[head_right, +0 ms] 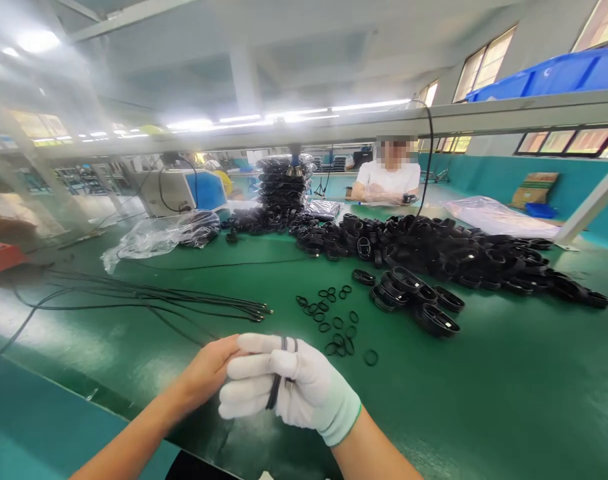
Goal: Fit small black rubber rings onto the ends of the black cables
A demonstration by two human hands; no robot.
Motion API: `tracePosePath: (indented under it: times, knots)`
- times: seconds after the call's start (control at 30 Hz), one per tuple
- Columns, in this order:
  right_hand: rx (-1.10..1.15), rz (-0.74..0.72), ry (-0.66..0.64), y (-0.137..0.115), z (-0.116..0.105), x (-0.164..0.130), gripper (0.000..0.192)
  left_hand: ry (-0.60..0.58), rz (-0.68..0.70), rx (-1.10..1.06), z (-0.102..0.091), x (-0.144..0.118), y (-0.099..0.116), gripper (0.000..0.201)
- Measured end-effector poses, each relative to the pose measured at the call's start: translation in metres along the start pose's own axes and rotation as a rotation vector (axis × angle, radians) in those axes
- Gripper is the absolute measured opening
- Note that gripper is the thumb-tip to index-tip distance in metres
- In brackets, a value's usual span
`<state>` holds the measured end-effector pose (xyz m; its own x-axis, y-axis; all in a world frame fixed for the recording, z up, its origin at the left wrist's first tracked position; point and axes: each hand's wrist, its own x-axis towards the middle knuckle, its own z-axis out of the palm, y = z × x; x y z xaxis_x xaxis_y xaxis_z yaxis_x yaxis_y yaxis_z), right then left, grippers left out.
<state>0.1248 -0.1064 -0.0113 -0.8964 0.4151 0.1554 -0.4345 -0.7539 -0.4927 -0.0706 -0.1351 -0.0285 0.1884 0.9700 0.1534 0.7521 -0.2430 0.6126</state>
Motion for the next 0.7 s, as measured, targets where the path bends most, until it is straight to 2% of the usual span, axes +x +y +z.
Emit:
tracePosePath:
  times: [0.1,0.2,0.27,0.33,0.4,0.5,0.6,0.67,0.7]
  knots:
    - [-0.014,-0.086,0.095,-0.009,0.0,0.002,0.027,-0.009,0.016,0.28,0.011,-0.024,0.006,0.027]
    - [-0.105,-0.125,0.199,-0.009,-0.004,0.004,0.027,0.003,0.112,0.4,0.019,-0.042,0.032,0.024]
    - [-0.173,-0.101,0.249,-0.002,-0.01,0.004,0.031,0.054,0.209,0.44,0.015,-0.043,0.047,0.023]
    - [-0.201,-0.019,0.217,0.007,-0.015,0.002,0.031,0.103,0.286,0.436,0.002,-0.034,0.054,0.019]
    - [-0.152,0.113,0.12,0.015,-0.018,0.001,0.027,0.08,0.306,0.336,-0.015,-0.019,0.054,0.016]
    - [-0.035,0.284,0.005,0.022,-0.017,-0.001,0.028,-0.09,0.223,-0.024,-0.032,0.003,0.044,0.014]
    - [0.011,0.351,-0.043,0.025,-0.011,0.0,0.032,-0.205,0.096,-0.375,-0.027,0.014,0.032,0.015]
    - [0.039,0.316,-0.048,0.024,-0.008,0.001,0.032,-0.192,0.051,-0.429,-0.017,0.014,0.021,0.016]
    - [0.051,0.263,-0.035,0.023,-0.007,0.002,0.032,-0.169,0.042,-0.388,-0.013,0.013,0.014,0.019]
